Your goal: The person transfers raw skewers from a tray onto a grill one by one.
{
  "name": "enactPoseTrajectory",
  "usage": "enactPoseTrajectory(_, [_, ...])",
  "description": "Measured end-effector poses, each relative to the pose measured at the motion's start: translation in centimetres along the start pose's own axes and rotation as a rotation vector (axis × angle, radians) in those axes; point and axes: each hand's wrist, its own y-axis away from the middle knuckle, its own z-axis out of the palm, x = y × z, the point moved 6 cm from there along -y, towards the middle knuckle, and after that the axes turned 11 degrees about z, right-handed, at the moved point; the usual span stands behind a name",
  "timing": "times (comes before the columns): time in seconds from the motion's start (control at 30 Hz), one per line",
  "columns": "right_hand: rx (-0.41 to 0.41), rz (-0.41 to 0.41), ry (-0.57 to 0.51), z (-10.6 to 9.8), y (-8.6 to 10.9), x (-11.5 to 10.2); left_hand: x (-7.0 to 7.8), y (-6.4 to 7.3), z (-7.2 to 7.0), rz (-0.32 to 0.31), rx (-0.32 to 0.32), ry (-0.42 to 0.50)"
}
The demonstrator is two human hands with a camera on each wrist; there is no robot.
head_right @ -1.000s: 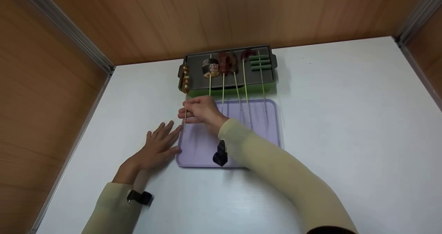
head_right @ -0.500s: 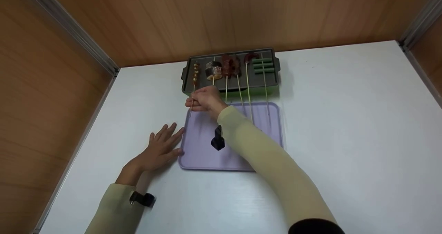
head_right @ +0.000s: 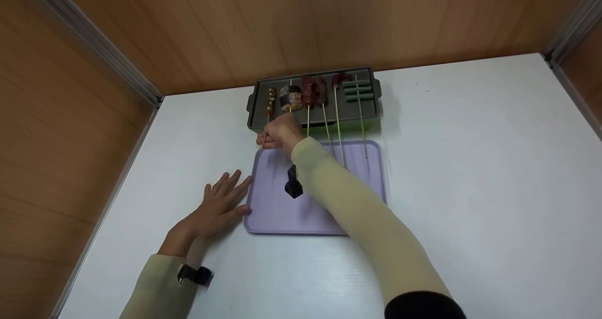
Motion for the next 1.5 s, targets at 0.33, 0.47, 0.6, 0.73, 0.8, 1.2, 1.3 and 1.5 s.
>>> enactPoseTrajectory(0.33, [0.031, 0.031, 0.019, 0.0, 0.2, -0.1, -0.2, -0.1, 0.0, 0.014, 0.005, 0.017])
enactPoseTrajectory(0.47, [0.046, 0.028, 0.065, 0.2, 0.6, 0.0, -0.1, 0.0, 0.1, 0.009, 0.003, 0.018])
enactPoseTrajectory(0.6, [0.059, 0.031, 0.078, 0.3, 0.9, 0.3, 0.0, 0.0, 0.1, 0.006, 0.005, 0.016])
enactPoseTrajectory(0.73, [0.057, 0.029, 0.074, 0.3, 1.0, 0.5, 0.0, 0.0, 0.1, 0.005, 0.004, 0.017])
enactPoseTrajectory(0.8, [0.052, 0.025, 0.073, 0.3, 1.0, 0.6, 0.1, 0.0, 0.1, 0.008, 0.005, 0.021])
enactPoseTrajectory(1.2, [0.025, -0.019, 0.129, 0.8, 1.9, 0.7, -0.1, 0.0, 0.1, -0.001, -0.003, 0.009])
enactPoseTrajectory(1.3, [0.015, -0.028, 0.145, 0.9, 2.1, 0.8, -0.1, 0.0, 0.1, -0.007, -0.01, 0.008])
enactPoseTrajectory(1.5, [0.025, -0.083, 0.322, 1.0, 3.4, 0.9, -0.1, 0.0, 0.1, -0.004, -0.01, 0.021])
